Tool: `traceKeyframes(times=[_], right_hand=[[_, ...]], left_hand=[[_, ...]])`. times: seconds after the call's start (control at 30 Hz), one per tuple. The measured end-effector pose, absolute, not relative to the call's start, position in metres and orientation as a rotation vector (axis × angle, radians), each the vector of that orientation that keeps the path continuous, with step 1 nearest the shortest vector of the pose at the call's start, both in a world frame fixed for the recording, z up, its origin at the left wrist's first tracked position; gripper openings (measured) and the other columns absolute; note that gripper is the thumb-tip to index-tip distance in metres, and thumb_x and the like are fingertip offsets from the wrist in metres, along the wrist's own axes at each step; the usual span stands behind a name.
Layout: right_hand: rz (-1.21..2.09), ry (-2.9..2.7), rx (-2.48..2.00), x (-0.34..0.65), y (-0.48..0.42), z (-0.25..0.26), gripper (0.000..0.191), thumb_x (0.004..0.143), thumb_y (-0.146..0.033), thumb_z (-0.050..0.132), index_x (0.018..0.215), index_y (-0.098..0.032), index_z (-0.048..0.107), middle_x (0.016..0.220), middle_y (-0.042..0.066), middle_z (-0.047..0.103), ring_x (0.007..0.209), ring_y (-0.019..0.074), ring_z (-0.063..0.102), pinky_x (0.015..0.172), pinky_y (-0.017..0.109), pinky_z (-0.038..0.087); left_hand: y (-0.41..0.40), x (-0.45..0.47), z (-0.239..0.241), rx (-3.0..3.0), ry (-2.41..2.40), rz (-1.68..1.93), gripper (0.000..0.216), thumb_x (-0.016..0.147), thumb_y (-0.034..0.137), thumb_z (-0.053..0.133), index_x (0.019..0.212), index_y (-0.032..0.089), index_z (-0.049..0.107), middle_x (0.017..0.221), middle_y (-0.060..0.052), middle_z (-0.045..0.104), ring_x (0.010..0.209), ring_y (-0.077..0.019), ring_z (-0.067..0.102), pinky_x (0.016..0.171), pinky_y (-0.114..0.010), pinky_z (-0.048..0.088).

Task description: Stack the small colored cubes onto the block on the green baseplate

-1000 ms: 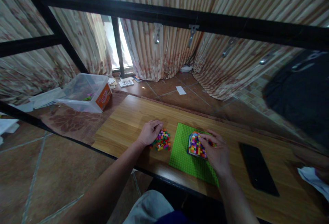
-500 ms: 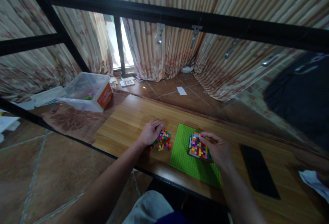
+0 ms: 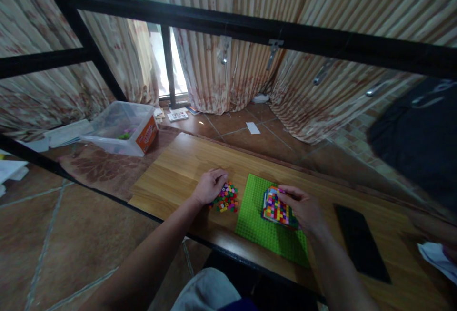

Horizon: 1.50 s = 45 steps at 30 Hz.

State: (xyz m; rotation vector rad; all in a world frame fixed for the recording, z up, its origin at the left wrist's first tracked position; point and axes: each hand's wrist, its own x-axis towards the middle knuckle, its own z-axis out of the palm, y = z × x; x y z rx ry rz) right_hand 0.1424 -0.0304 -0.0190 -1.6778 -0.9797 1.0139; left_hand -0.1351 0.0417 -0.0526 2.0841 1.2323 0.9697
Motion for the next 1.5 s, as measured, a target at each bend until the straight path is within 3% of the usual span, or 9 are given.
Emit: traceKeyframes(times=[0.33,0.57,0.67,0.77,0.87,1.1,1.27,1.5], right_hand=[[1.122,-0.904,-1.666,0.144,-0.028,-0.017,0.043,0.049,-0.044,0.085,0.083,-0.020,0.075,0.080,0.005,0.075,0.069,0.0204,0.068,0.068,0.035,0.055],[1.051,-1.003,-1.671,0.146,-0.031,-0.021,0.047,0.055,-0.049,0.081,0.092,-0.020,0.074,0.090,0.006,0.075,0.076,0.0223,0.069,0.071,0.038,0.055],[0.804,-1.097,-1.767,0.146,-0.037,-0.018,0.049,0.061,-0.050,0.077,0.099,-0.021,0.072,0.099,0.007,0.073,0.089,0.0253,0.068,0.082,0.042,0.052],[0.367,-1.294,-1.807,0.133,-0.048,-0.007,0.037,0.074,-0.049,0.066,0.098,-0.021,0.072,0.105,0.008,0.071,0.101,0.0257,0.063,0.093,0.043,0.045],[0.246,-1.610,-1.667,0.103,-0.059,0.001,0.026,0.086,-0.043,0.055,0.093,-0.023,0.071,0.100,0.006,0.070,0.098,0.0229,0.061,0.090,0.040,0.045],[0.361,-2.214,-1.539,0.045,-0.051,-0.031,0.027,0.089,-0.013,0.044,0.096,-0.021,0.069,0.094,0.006,0.068,0.090,0.0192,0.059,0.082,0.031,0.045],[0.380,-2.238,-1.632,0.041,-0.039,-0.048,0.023,0.087,-0.012,0.048,0.092,-0.021,0.068,0.092,0.006,0.067,0.090,0.0187,0.059,0.082,0.029,0.043],[0.379,-2.204,-1.567,0.038,-0.039,-0.049,0.024,0.089,-0.016,0.045,0.091,-0.023,0.068,0.089,0.005,0.066,0.087,0.0195,0.060,0.079,0.030,0.045]], left_hand=[[0.042,-0.136,-0.053,2.090,1.205,0.958,0.023,0.093,0.028,0.046,0.089,0.019,0.068,0.086,-0.005,0.070,0.084,-0.0168,0.064,0.080,-0.028,0.049],[0.040,-0.135,-0.051,2.104,1.229,0.962,0.022,0.092,0.026,0.047,0.088,0.019,0.068,0.087,-0.004,0.070,0.084,-0.0162,0.063,0.080,-0.028,0.048],[0.040,-0.133,-0.052,2.110,1.263,0.965,0.021,0.092,0.024,0.048,0.089,0.019,0.068,0.087,-0.004,0.070,0.084,-0.0162,0.063,0.080,-0.028,0.048],[0.041,-0.133,-0.053,2.111,1.251,0.961,0.021,0.092,0.023,0.047,0.087,0.018,0.067,0.085,-0.004,0.069,0.082,-0.0156,0.063,0.079,-0.027,0.048],[0.041,-0.134,-0.054,2.120,1.222,0.962,0.022,0.092,0.023,0.046,0.086,0.019,0.066,0.083,-0.004,0.069,0.083,-0.0154,0.063,0.080,-0.027,0.048],[0.041,-0.134,-0.054,2.114,1.211,0.966,0.021,0.093,0.025,0.045,0.085,0.019,0.064,0.087,-0.004,0.069,0.086,-0.0156,0.063,0.082,-0.027,0.047],[0.040,-0.134,-0.051,2.098,1.270,0.901,0.033,0.097,0.032,0.038,0.078,0.019,0.062,0.078,-0.003,0.067,0.079,-0.0149,0.062,0.077,-0.026,0.047],[0.039,-0.135,-0.048,2.024,1.262,0.907,0.039,0.099,0.037,0.031,0.084,0.019,0.063,0.078,-0.003,0.068,0.079,-0.0151,0.063,0.078,-0.026,0.048]])
